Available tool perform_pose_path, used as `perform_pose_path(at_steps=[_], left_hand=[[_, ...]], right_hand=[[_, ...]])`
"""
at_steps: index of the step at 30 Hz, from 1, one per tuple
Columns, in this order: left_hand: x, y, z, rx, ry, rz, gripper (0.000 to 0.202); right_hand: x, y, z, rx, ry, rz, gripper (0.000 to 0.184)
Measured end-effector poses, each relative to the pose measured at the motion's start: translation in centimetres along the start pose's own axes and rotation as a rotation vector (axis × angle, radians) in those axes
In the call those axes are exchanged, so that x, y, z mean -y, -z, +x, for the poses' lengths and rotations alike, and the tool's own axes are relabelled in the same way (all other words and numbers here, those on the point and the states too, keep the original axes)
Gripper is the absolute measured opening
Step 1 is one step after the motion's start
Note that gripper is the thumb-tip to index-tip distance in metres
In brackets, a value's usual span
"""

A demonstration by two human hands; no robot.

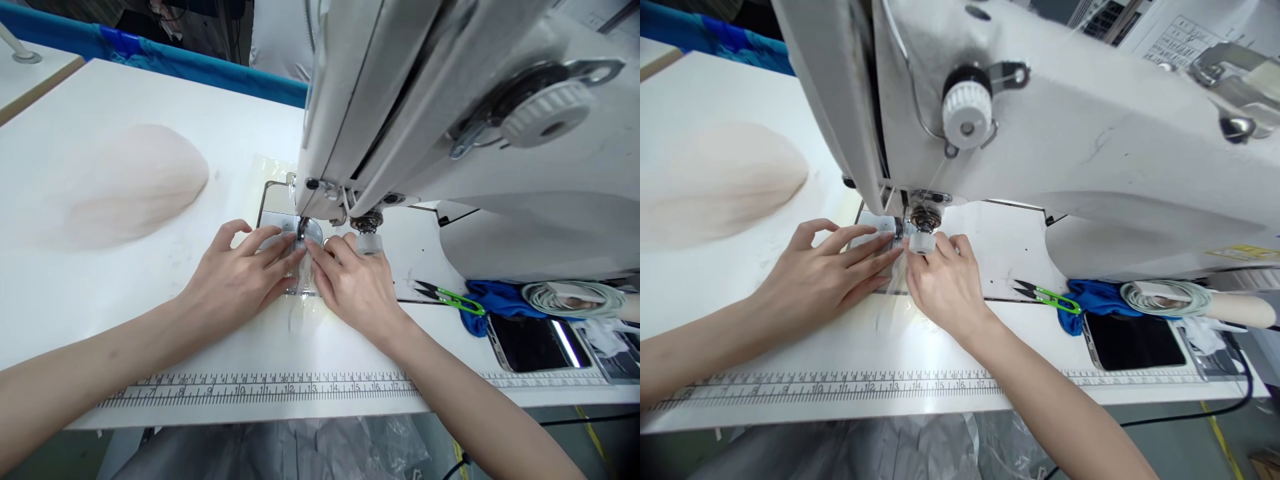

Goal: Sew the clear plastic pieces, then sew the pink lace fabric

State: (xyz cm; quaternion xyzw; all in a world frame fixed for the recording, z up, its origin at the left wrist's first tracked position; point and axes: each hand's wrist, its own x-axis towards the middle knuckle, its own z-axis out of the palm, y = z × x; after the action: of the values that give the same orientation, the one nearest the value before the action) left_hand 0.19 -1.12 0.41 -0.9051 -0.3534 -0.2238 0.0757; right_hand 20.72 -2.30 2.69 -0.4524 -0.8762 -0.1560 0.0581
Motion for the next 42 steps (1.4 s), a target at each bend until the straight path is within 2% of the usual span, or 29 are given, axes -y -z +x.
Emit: perform_pose_path(at_steps=[11,13,16,18,21,23,24,26,29,31,33,35,39,42], left_hand=[[0.4,-0.8,0.2,0.031,0.028,-0.020,0.033],[0.5,-0.5,0.1,0.022,0.016,-0.039,0.031],[0.4,1.2,-0.3,0.040,0.028,-0.157,0.024],[0.0,2.7,-0.7,0.142,0.045,-0.276,0.024],[-1.0,4.1,-1.3,0.300,0.010,-0.330,0.035],[-1.5,3.8,-1.4,0.311,-0.020,-0.246,0.024],[-1.7,3.3,-1.3,0.297,-0.024,-0.192,0.020],[-1.6,2.2,-0.9,0.265,-0.014,-0.149,0.020],[-0.8,1.2,0.1,0.245,0.095,-0.323,0.026],[-0.2,1.4,0.8,0.240,0.213,-0.468,0.028],[0.3,1.9,1.4,0.249,0.298,-0.541,0.026],[0.7,2.5,2.0,0.297,0.307,-0.560,0.025],[2.0,2.7,3.0,0.455,0.259,-0.538,0.030],[3.1,2.4,3.7,0.516,0.289,-0.590,0.034]], right_hand=[[-0.3,-0.3,0.3,0.001,-0.024,-0.041,0.031],[-0.4,-0.2,0.2,-0.005,-0.032,-0.032,0.030],[-0.6,0.9,0.0,-0.017,-0.045,0.046,0.028],[-0.8,2.1,0.0,0.056,-0.059,0.208,0.021],[-1.0,3.7,0.0,0.314,-0.050,0.493,0.016],[-1.1,4.2,0.0,0.422,-0.060,0.598,0.005],[-1.2,4.3,0.0,0.428,-0.085,0.634,0.003],[-1.3,4.2,-0.1,0.390,-0.157,0.714,0.011],[-1.3,4.1,0.0,0.329,-0.237,0.821,0.011],[-1.2,4.0,0.0,0.310,-0.229,0.831,0.004],[-1.0,3.7,0.0,0.281,-0.190,0.795,0.011],[-0.9,3.2,-0.1,0.184,-0.178,0.728,0.016],[-0.8,2.2,-0.1,-0.091,-0.216,0.587,0.021],[-0.7,1.8,0.0,-0.143,-0.261,0.533,0.022]])
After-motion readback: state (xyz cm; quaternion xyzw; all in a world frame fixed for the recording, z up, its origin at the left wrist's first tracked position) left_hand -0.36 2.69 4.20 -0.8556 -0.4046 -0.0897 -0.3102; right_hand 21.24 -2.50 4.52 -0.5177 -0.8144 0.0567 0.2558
